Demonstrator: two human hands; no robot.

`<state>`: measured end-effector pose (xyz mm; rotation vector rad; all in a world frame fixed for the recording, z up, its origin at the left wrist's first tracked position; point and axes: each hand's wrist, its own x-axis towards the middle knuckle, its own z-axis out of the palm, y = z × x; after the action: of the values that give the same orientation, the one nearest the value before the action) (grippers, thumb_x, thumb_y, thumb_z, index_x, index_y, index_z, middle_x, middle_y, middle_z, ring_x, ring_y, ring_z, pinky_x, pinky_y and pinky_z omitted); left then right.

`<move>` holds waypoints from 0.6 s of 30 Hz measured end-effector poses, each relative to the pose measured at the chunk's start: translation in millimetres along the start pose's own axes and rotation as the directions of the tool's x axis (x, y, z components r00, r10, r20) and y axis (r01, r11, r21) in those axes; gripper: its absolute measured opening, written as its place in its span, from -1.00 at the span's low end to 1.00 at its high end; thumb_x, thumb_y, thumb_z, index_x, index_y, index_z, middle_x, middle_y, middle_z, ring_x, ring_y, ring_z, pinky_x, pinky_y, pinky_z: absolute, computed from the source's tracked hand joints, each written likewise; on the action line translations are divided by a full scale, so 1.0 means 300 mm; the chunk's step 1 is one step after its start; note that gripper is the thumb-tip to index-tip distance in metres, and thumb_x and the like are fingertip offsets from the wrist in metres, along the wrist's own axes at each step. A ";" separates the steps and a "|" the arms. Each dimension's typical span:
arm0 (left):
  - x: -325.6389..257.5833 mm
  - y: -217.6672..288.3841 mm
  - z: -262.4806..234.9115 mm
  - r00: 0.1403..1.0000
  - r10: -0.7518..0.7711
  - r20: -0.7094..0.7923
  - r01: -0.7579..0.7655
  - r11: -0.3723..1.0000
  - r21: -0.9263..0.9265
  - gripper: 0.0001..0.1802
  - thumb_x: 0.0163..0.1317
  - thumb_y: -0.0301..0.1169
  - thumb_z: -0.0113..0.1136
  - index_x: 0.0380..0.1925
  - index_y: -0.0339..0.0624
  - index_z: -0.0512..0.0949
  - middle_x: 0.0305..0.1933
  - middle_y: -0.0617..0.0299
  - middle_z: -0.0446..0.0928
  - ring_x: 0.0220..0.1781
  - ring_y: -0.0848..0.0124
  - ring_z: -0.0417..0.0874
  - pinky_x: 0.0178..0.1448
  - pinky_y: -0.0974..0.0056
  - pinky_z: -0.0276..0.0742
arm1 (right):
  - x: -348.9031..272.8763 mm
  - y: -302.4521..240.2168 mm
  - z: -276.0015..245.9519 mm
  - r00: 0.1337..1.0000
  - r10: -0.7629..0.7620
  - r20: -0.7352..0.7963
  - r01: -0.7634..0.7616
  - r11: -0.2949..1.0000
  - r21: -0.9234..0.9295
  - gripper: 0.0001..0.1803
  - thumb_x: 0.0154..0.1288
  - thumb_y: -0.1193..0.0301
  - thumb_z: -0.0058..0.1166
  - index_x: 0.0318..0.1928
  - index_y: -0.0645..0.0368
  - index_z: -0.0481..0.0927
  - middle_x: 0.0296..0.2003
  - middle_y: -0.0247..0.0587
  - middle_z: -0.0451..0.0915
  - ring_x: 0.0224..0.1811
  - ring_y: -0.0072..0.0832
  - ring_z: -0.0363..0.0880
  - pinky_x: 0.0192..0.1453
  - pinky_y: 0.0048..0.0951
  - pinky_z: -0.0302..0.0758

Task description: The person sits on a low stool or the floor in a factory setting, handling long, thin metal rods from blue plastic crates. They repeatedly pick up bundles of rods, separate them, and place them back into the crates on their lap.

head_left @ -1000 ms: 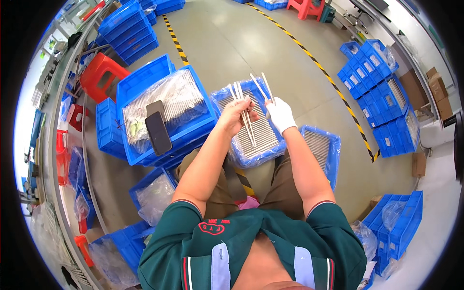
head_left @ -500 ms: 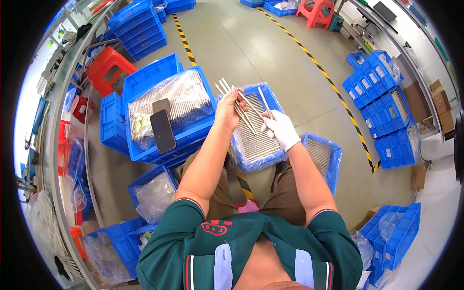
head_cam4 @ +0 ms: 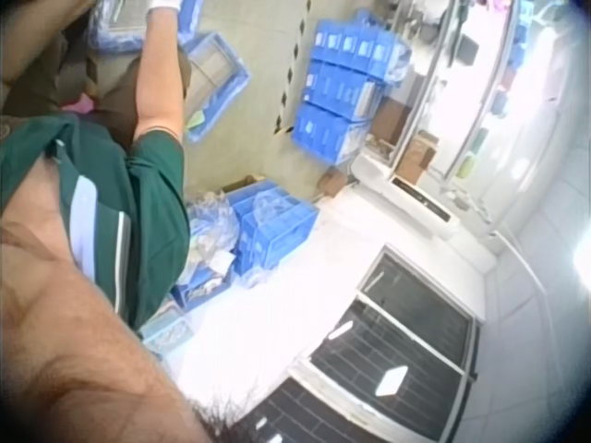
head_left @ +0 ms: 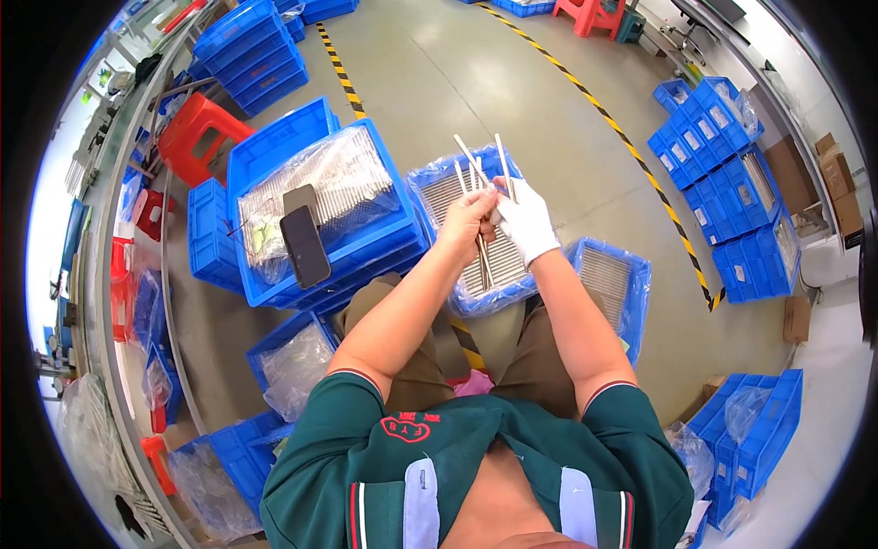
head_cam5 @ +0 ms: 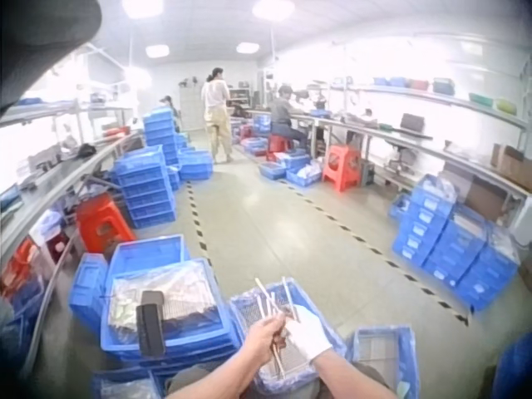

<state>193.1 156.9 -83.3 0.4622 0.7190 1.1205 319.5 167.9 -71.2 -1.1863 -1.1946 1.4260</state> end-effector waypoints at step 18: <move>-0.044 -0.067 0.024 0.956 -0.241 0.170 0.156 0.902 0.402 -0.75 0.31 -0.24 0.07 -0.38 -0.21 0.47 -0.60 0.43 0.26 -0.65 0.65 0.19 -0.61 0.51 0.13 | 0.181 0.056 -0.142 0.971 -0.025 -0.237 0.023 1.000 -0.009 -0.74 0.20 0.23 0.14 -0.46 0.17 0.55 -0.64 -0.36 0.42 -0.64 -0.58 0.35 -0.59 -0.50 0.29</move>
<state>208.0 137.1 -88.0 0.8139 0.7772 0.7190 353.6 224.5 -97.3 -1.3020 -1.0440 1.2239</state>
